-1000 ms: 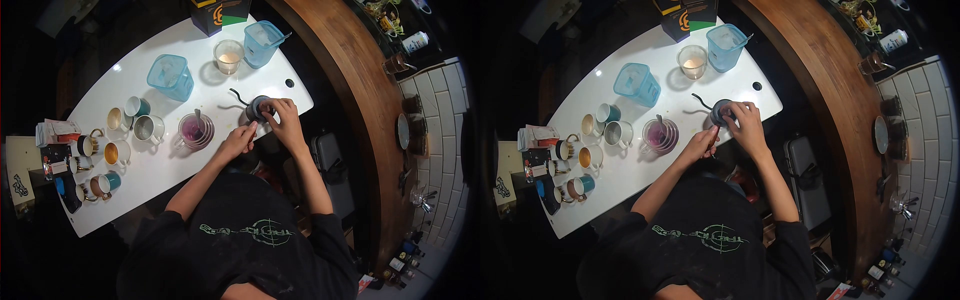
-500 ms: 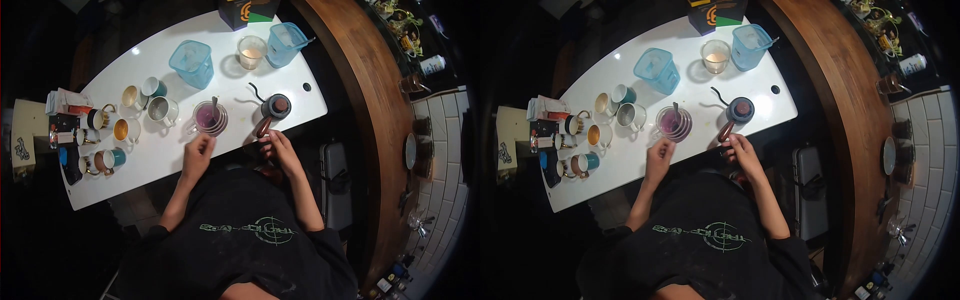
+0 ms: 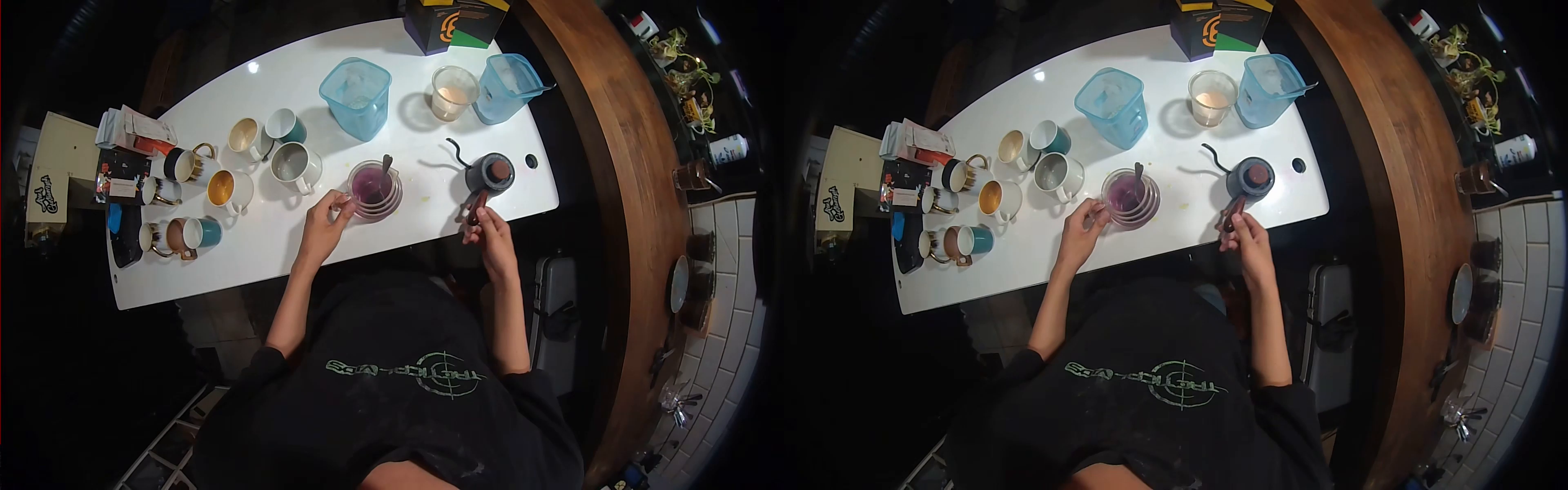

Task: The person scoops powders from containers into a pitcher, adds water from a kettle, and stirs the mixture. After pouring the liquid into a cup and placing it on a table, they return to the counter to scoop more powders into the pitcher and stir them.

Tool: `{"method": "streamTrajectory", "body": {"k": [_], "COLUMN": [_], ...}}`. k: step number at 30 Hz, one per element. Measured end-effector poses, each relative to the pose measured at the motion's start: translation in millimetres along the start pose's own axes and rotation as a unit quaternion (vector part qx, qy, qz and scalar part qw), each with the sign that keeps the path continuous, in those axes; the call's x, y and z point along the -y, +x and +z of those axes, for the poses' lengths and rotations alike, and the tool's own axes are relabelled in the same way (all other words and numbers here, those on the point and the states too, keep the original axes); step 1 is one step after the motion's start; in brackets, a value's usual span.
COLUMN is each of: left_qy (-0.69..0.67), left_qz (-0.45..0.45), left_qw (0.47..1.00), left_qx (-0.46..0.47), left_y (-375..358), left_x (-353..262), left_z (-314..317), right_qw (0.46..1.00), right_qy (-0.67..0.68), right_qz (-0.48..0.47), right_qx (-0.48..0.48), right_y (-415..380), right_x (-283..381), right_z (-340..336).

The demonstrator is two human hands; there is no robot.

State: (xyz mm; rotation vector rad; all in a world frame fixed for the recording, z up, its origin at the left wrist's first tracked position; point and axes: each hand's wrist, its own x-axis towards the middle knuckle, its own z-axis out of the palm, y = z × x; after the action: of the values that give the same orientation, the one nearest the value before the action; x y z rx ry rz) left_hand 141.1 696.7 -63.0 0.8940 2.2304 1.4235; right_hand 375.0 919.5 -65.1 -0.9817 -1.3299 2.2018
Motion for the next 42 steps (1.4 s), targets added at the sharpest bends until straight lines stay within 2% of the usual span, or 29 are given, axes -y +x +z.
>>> {"method": "streamTrajectory", "body": {"k": [1, 2, 3, 4, 5, 6, 7, 9, 11, 14, 17, 25, 27, 28, 31, 35, 37, 41, 42], "left_qy": [0.000, -0.015, -0.031, -0.032, -0.104, -0.175, -0.174, -0.154, -0.133, -0.117, -0.086, -0.011, -0.013, -0.015, 0.031, 0.027, 0.046, 0.043, 0.039], "left_qz": [-0.002, 0.006, 0.013, 0.013, -0.015, -0.043, -0.042, -0.024, -0.014, 0.005, 0.011, 0.052, 0.055, 0.058, 0.089, 0.078, 0.076, 0.080, 0.078], "left_qw": [1.000, 1.000, 0.999, 0.999, 0.993, 0.981, 0.981, 0.987, 0.990, 0.993, 0.996, 0.998, 0.998, 0.998, 0.995, 0.996, 0.995, 0.995, 0.996], "left_qx": [0.001, 0.020, 0.039, 0.036, 0.052, 0.069, 0.069, 0.051, 0.039, 0.015, 0.037, 0.023, 0.023, 0.023, 0.028, 0.026, 0.041, 0.033, 0.034], "left_y": [0.7, 5.3, 7.4, 8.1, 7.8, 7.4, 7.1, 5.4, 4.3, 2.1, 1.7, 6.4, 7.5, 8.1, 10.6, 11.9, 12.9, 11.4, 11.4], "left_x": [3.0, 7.5, 11.2, 15.4, 19.4, 21.8, 18.4, 6.9, 1.7, -0.4, -11.1, -26.9, -25.5, -25.0, -26.0, -29.8, -34.4, -34.3, -35.7], "left_z": [-0.1, -1.5, -1.7, -1.0, 0.2, 0.4, -0.2, 1.5, 3.2, 8.8, 2.2, -2.8, -1.6, -1.6, -4.3, -6.3, -8.2, -6.7, -7.6], "right_qw": [1.000, 0.967, 0.868, 0.864, 0.858, 0.865, 0.910, 0.889, 0.886, 0.868, 0.841, 0.823, 0.804, 0.782, 0.751, 0.741, 0.695, 0.687, 0.700], "right_qy": [0.000, -0.228, -0.442, -0.434, -0.425, -0.410, -0.325, -0.380, -0.391, -0.440, -0.461, -0.450, -0.454, -0.447, -0.499, -0.491, -0.521, -0.530, -0.516], "right_qz": [0.002, -0.049, -0.098, -0.138, -0.177, -0.217, -0.229, -0.251, -0.247, -0.211, -0.260, -0.300, -0.294, -0.349, -0.324, -0.370, -0.437, -0.417, -0.414], "right_qx": [0.000, -0.107, -0.205, -0.216, -0.227, -0.192, -0.116, -0.033, 0.039, 0.090, 0.114, 0.174, 0.247, 0.258, 0.286, 0.269, 0.234, 0.271, 0.269], "right_y": [-6.4, -14.9, -23.5, -29.8, -34.4, -35.1, -28.4, -16.3, 5.2, 36.9, 54.3, 49.9, 47.3, 50.7, 53.2, 56.4, 60.0, 57.6, 57.5], "right_x": [9.8, 29.3, 47.6, 60.2, 69.4, 74.6, 69.3, 68.9, 62.5, 54.3, 45.3, 46.9, 52.1, 47.7, 51.0, 55.9, 54.2, 56.5, 53.9], "right_z": [1.2, 7.3, 13.2, 21.3, 31.3, 42.1, 51.3, 78.8, 99.6, 111.4, 112.3, 120.4, 125.7, 127.5, 125.4, 124.7, 122.9, 122.9, 122.7]}}
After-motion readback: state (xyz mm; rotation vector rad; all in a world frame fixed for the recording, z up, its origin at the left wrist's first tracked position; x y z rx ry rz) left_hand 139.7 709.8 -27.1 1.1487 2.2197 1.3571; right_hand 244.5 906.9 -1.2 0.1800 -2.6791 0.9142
